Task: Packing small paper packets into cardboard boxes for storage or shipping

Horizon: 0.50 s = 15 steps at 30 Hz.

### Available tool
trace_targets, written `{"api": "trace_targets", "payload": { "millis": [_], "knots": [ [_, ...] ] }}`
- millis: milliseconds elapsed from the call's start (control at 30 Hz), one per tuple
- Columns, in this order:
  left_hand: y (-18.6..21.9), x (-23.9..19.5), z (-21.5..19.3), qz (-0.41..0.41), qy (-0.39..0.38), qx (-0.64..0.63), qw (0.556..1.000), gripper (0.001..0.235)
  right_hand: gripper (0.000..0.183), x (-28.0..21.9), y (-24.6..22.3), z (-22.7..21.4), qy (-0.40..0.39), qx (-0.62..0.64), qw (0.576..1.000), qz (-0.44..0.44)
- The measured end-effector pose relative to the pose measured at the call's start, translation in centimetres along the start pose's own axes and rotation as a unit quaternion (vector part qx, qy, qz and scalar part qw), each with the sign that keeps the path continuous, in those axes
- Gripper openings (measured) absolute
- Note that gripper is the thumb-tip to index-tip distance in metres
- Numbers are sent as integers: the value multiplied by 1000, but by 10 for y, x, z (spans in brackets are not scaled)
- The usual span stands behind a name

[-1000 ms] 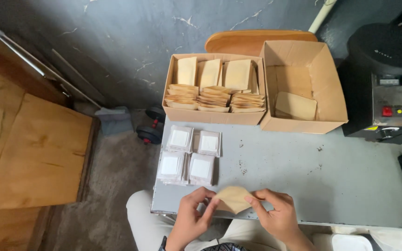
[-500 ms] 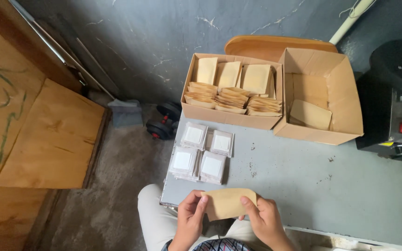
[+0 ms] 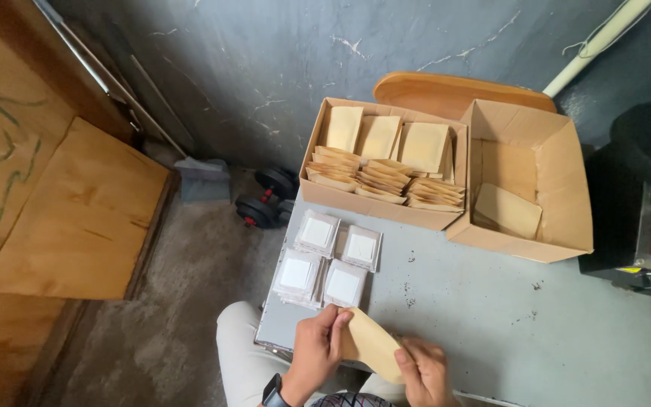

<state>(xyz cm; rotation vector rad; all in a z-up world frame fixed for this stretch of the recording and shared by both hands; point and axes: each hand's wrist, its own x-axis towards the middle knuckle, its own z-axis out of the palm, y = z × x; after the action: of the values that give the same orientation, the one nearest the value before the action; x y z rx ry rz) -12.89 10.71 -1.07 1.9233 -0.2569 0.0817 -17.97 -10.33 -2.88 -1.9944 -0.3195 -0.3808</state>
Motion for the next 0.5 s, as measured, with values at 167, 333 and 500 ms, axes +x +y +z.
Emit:
{"api": "trace_targets", "payload": {
  "millis": [167,333,500],
  "knots": [
    [6,-2,-6,13,-9,21,1000,35,52,-8,44,-9,12,-8,995,95],
    [8,2,-2,5,-22,15,1000,32,55,-12,52,-4,28,-21,984,174],
    [8,6,7,90,44,102,990,22,63,-8,59,2,96,-95,976,173]
  ]
}}
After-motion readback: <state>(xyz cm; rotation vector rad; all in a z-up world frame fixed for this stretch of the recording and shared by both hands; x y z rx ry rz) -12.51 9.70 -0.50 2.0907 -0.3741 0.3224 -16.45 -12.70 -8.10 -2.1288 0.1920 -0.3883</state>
